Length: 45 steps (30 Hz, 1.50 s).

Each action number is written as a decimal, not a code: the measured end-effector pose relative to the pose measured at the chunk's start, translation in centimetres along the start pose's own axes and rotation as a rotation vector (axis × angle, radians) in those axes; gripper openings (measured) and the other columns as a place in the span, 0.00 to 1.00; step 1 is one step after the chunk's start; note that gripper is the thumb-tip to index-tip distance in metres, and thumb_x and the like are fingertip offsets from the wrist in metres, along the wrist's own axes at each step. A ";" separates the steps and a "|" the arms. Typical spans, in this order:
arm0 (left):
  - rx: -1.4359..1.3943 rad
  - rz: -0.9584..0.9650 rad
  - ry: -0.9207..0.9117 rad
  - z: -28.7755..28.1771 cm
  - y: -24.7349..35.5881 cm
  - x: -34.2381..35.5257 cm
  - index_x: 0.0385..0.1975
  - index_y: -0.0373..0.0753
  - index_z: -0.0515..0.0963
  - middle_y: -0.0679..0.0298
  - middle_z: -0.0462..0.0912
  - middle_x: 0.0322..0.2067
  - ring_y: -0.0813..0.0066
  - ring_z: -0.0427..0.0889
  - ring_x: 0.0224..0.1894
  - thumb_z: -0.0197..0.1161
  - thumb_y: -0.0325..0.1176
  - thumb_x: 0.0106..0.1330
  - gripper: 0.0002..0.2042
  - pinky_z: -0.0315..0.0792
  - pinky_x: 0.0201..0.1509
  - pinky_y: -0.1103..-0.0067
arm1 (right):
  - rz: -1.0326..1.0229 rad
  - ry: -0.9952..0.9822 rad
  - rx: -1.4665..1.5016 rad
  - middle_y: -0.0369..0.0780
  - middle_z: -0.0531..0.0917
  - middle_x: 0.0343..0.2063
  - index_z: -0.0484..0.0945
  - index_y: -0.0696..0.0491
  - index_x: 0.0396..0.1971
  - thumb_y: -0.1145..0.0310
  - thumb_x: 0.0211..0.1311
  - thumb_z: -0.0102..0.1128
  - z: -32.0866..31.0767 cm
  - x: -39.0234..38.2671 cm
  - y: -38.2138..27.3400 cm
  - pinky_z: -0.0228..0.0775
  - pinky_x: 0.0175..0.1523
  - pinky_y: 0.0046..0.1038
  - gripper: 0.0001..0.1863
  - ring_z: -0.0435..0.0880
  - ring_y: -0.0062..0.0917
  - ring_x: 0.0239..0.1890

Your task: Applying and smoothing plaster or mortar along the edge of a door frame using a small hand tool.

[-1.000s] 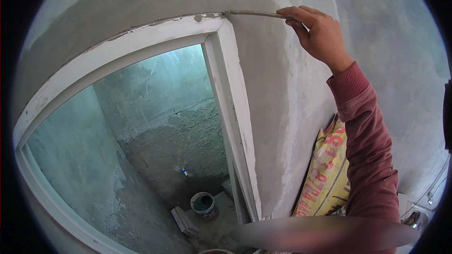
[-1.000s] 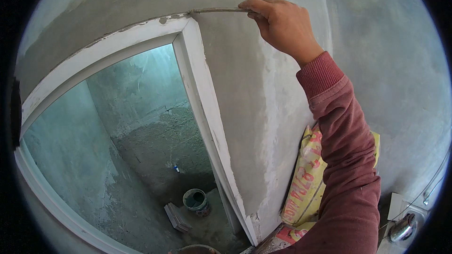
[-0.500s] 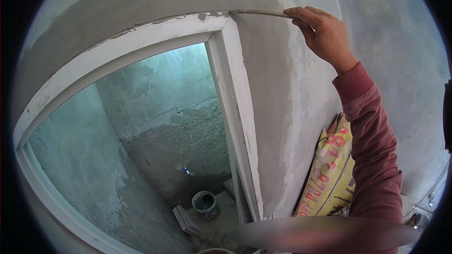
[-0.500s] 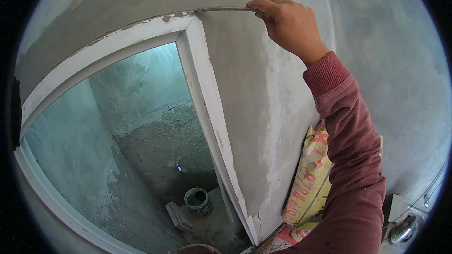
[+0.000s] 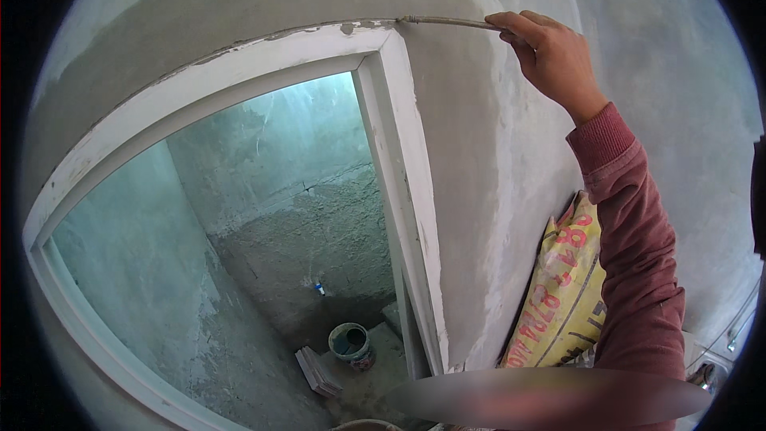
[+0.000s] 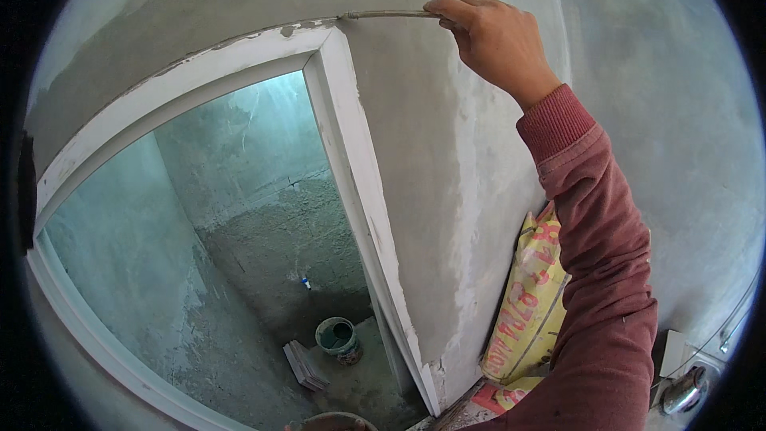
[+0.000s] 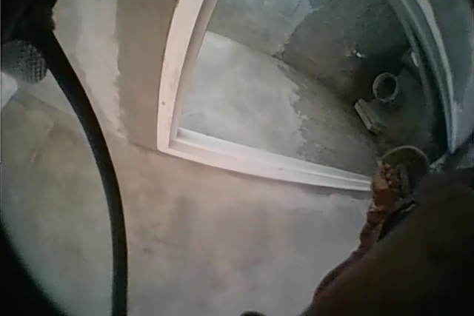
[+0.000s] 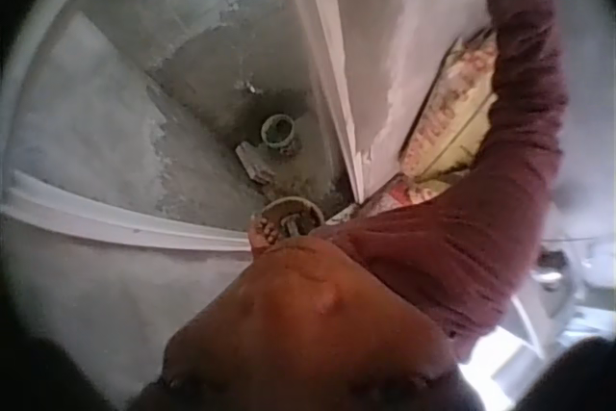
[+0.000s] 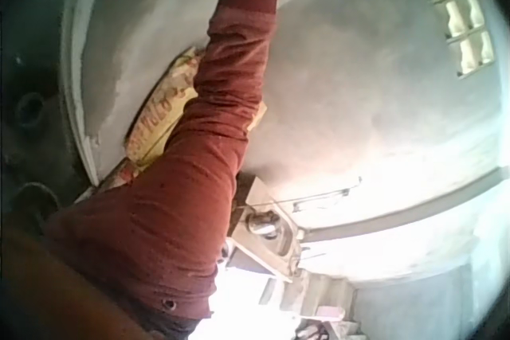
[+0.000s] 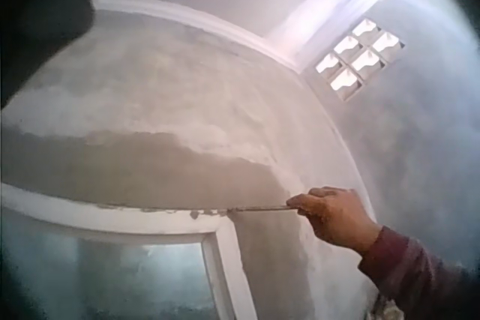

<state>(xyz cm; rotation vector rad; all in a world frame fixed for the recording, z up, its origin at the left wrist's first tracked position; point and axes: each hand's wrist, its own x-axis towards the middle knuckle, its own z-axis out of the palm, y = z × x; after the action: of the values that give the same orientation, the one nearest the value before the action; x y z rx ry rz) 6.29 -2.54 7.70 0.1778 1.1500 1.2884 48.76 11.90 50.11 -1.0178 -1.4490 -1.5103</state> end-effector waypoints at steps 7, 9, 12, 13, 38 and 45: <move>0.358 0.375 -0.149 -2.9 -1.7 1.4 0.24 0.45 0.68 0.70 0.62 0.14 0.76 0.57 0.13 0.45 0.49 0.62 0.14 0.59 0.16 0.76 | 0.021 -0.016 0.036 0.31 0.79 0.24 0.76 0.42 0.35 0.73 0.50 0.54 -0.3 0.0 -0.4 0.69 0.27 0.27 0.11 0.78 0.26 0.28; 0.122 0.147 -0.081 -1.6 -0.4 0.6 0.24 0.45 0.67 0.70 0.62 0.14 0.76 0.57 0.13 0.46 0.49 0.62 0.14 0.59 0.15 0.77 | 0.030 -0.007 0.066 0.31 0.79 0.25 0.76 0.42 0.35 0.74 0.50 0.54 0.1 -0.2 -0.2 0.69 0.27 0.26 0.12 0.78 0.26 0.28; 0.213 0.186 -0.074 -4.8 -1.7 3.0 0.24 0.46 0.67 0.70 0.61 0.14 0.77 0.56 0.12 0.46 0.49 0.61 0.14 0.57 0.14 0.77 | 0.053 -0.018 0.090 0.31 0.79 0.25 0.75 0.43 0.36 0.73 0.51 0.53 0.2 0.0 -0.3 0.69 0.27 0.27 0.12 0.78 0.26 0.27; 0.541 0.447 -0.135 -6.0 -2.4 4.0 0.24 0.47 0.67 0.70 0.61 0.14 0.77 0.56 0.12 0.46 0.48 0.61 0.13 0.56 0.14 0.78 | 0.051 -0.017 0.092 0.31 0.79 0.25 0.75 0.43 0.36 0.73 0.51 0.53 0.2 0.1 -0.3 0.69 0.27 0.27 0.12 0.78 0.26 0.27; -0.079 -0.005 -0.011 -0.2 -0.6 0.6 0.25 0.46 0.66 0.71 0.59 0.13 0.77 0.56 0.11 0.50 0.48 0.61 0.13 0.57 0.14 0.77 | -0.014 0.017 0.036 0.30 0.77 0.23 0.75 0.41 0.36 0.71 0.51 0.54 0.8 0.1 -0.6 0.68 0.26 0.27 0.11 0.77 0.25 0.27; 0.149 0.081 -0.038 -3.0 -1.7 3.1 0.21 0.47 0.65 0.71 0.57 0.12 0.78 0.53 0.11 0.47 0.51 0.62 0.16 0.52 0.13 0.78 | 0.012 0.011 0.031 0.30 0.77 0.24 0.74 0.41 0.37 0.71 0.51 0.54 0.8 -0.2 -0.4 0.68 0.27 0.27 0.12 0.77 0.25 0.27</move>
<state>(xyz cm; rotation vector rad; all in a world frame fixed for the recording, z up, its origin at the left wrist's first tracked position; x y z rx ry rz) 4.66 -2.02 3.38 0.3607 1.2164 1.2655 48.48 12.71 49.85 -0.9956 -1.4520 -1.4784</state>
